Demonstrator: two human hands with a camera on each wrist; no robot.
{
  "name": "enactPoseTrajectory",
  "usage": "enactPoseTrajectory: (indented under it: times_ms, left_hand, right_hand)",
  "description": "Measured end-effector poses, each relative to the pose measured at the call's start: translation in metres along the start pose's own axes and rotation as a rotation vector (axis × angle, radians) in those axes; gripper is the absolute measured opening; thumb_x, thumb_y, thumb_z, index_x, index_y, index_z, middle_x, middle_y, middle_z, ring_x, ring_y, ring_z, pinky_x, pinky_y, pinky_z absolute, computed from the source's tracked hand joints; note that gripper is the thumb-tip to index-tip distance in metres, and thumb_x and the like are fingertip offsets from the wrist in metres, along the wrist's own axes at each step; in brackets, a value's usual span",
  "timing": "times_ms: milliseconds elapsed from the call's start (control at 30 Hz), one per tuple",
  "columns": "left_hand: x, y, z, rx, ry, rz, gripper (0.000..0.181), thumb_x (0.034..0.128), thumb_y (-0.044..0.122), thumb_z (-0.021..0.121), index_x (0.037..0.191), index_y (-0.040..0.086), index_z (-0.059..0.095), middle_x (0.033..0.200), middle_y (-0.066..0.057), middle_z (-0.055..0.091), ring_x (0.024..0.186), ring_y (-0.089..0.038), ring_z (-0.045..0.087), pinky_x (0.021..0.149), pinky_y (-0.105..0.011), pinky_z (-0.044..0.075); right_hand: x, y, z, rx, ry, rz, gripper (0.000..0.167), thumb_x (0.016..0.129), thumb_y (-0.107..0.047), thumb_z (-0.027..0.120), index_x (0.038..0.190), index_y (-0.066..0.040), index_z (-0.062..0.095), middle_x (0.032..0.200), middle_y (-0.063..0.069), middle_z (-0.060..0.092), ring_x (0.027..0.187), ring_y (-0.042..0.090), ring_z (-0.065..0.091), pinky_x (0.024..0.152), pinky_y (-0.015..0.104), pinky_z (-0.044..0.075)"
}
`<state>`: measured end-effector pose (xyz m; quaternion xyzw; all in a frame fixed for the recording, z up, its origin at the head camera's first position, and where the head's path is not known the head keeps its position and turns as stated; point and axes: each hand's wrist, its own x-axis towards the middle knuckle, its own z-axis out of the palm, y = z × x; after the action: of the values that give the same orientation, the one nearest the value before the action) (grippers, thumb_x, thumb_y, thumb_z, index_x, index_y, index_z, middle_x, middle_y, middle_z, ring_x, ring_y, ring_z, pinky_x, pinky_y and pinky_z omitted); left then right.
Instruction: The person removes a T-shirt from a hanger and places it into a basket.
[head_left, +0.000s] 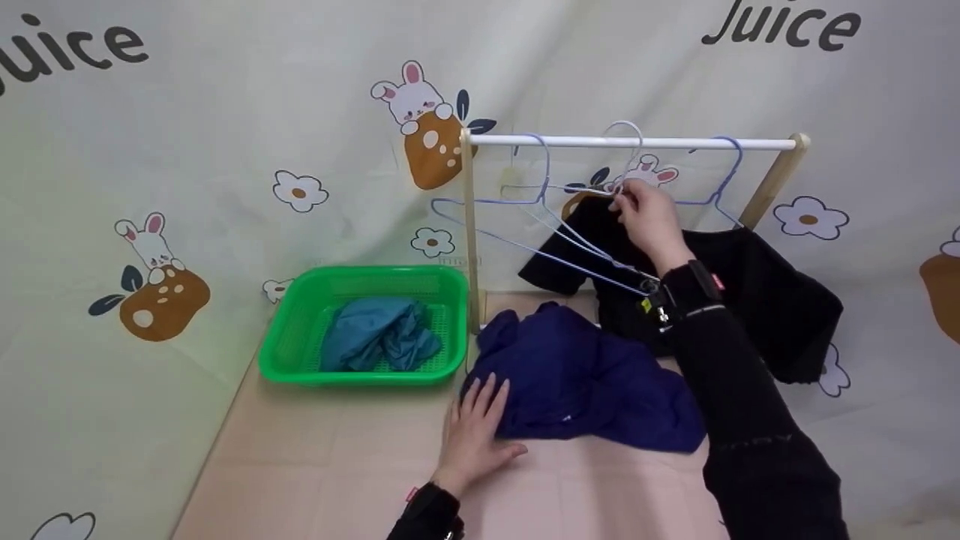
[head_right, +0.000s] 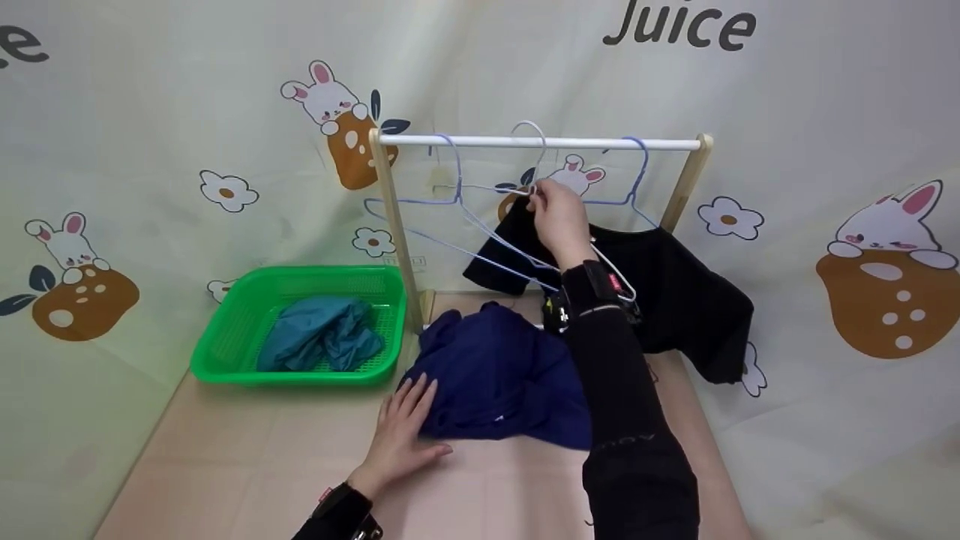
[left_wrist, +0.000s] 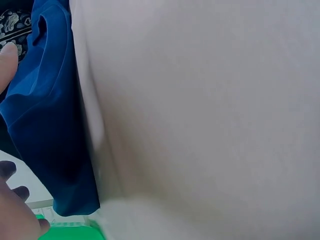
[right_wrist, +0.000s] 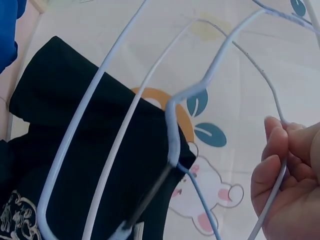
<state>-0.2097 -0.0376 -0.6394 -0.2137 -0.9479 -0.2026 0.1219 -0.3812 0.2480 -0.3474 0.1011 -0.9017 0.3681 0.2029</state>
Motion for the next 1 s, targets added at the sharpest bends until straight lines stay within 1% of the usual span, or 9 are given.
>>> enactPoseTrajectory:
  times_ms: [67,133,300,433,633,733,800,900,1000]
  left_hand:
    - [0.0,0.0,0.001,0.001,-0.003,0.0,0.111,0.071,0.063,0.079,0.158,0.021,0.025,0.16,-0.012,0.027,0.144,-0.04,0.025,0.105,-0.069,0.027]
    - [0.0,0.0,0.001,-0.004,-0.006,0.001,0.111,0.0712,0.063,0.079,0.158,0.021,0.024,0.16,-0.012,0.027,0.144,-0.04,0.025,0.105,-0.069,0.026]
    - [0.0,0.001,0.003,-0.016,-0.017,-0.001,0.112,0.0715,0.062,0.079,0.159,0.021,0.023,0.161,-0.012,0.026,0.144,-0.04,0.023,0.105,-0.07,0.025]
    - [0.003,0.002,0.003,-0.011,-0.015,-0.007,0.113,0.0705,0.063,0.08,0.158,0.02,0.024,0.16,-0.013,0.027,0.144,-0.04,0.024,0.105,-0.07,0.025]
    - [0.015,0.005,0.006,0.022,-0.007,-0.014,0.116,0.0683,0.067,0.079,0.159,0.02,0.023,0.16,-0.013,0.027,0.145,-0.039,0.023,0.108,-0.067,0.024]
    - [0.023,0.006,0.008,0.057,-0.026,-0.038,0.119,0.067,0.072,0.076,0.16,0.023,0.02,0.161,-0.012,0.024,0.145,-0.039,0.022,0.109,-0.065,0.025]
    - [0.028,0.007,0.01,0.057,-0.044,-0.061,0.121,0.0657,0.073,0.076,0.16,0.024,0.018,0.162,-0.013,0.022,0.146,-0.039,0.021,0.109,-0.065,0.024]
    - [0.034,0.008,0.013,0.02,-0.071,-0.1,0.124,0.0641,0.071,0.079,0.16,0.024,0.017,0.163,-0.015,0.018,0.146,-0.041,0.017,0.11,-0.066,0.021]
    - [0.039,0.007,0.015,-0.019,-0.091,-0.133,0.125,0.064,0.068,0.082,0.16,0.022,0.016,0.163,-0.017,0.015,0.147,-0.042,0.014,0.111,-0.066,0.017]
  right_hand:
    - [0.001,-0.002,0.003,0.011,-0.022,-0.007,0.015,0.101,-0.001,0.05,0.105,0.008,0.062,0.095,0.022,0.07,0.077,0.028,0.065,0.07,0.023,0.047]
    - [0.003,-0.003,0.006,0.022,-0.048,-0.016,0.016,0.1,0.002,0.049,0.106,0.009,0.061,0.096,0.023,0.069,0.081,0.031,0.066,0.072,0.026,0.049]
    - [0.003,-0.001,0.011,0.049,-0.144,-0.039,0.019,0.099,0.005,0.049,0.114,0.01,0.059,0.107,0.026,0.066,0.094,0.036,0.066,0.085,0.039,0.052]
    - [0.001,0.003,0.011,0.048,-0.191,-0.068,0.029,0.1,-0.002,0.054,0.125,0.01,0.057,0.118,0.027,0.064,0.107,0.038,0.063,0.097,0.044,0.047]
    - [-0.006,0.006,0.006,0.06,-0.192,-0.105,0.044,0.101,-0.014,0.057,0.14,0.005,0.05,0.131,0.024,0.059,0.12,0.036,0.057,0.105,0.044,0.041]
    - [-0.011,0.009,0.004,0.039,-0.195,-0.129,0.048,0.101,-0.019,0.058,0.144,0.0,0.048,0.136,0.022,0.056,0.125,0.035,0.054,0.108,0.044,0.037]
    - [-0.015,0.011,0.002,0.015,-0.204,-0.133,0.051,0.101,-0.022,0.057,0.147,-0.002,0.045,0.139,0.022,0.054,0.128,0.036,0.051,0.11,0.045,0.034]
    - [-0.022,0.016,-0.001,-0.036,-0.223,-0.134,0.055,0.102,-0.027,0.055,0.15,-0.003,0.041,0.145,0.022,0.048,0.134,0.038,0.044,0.113,0.048,0.029]
    - [-0.03,0.021,-0.004,-0.082,-0.243,-0.161,0.058,0.102,-0.029,0.054,0.152,-0.003,0.037,0.15,0.022,0.042,0.138,0.039,0.038,0.114,0.049,0.026]
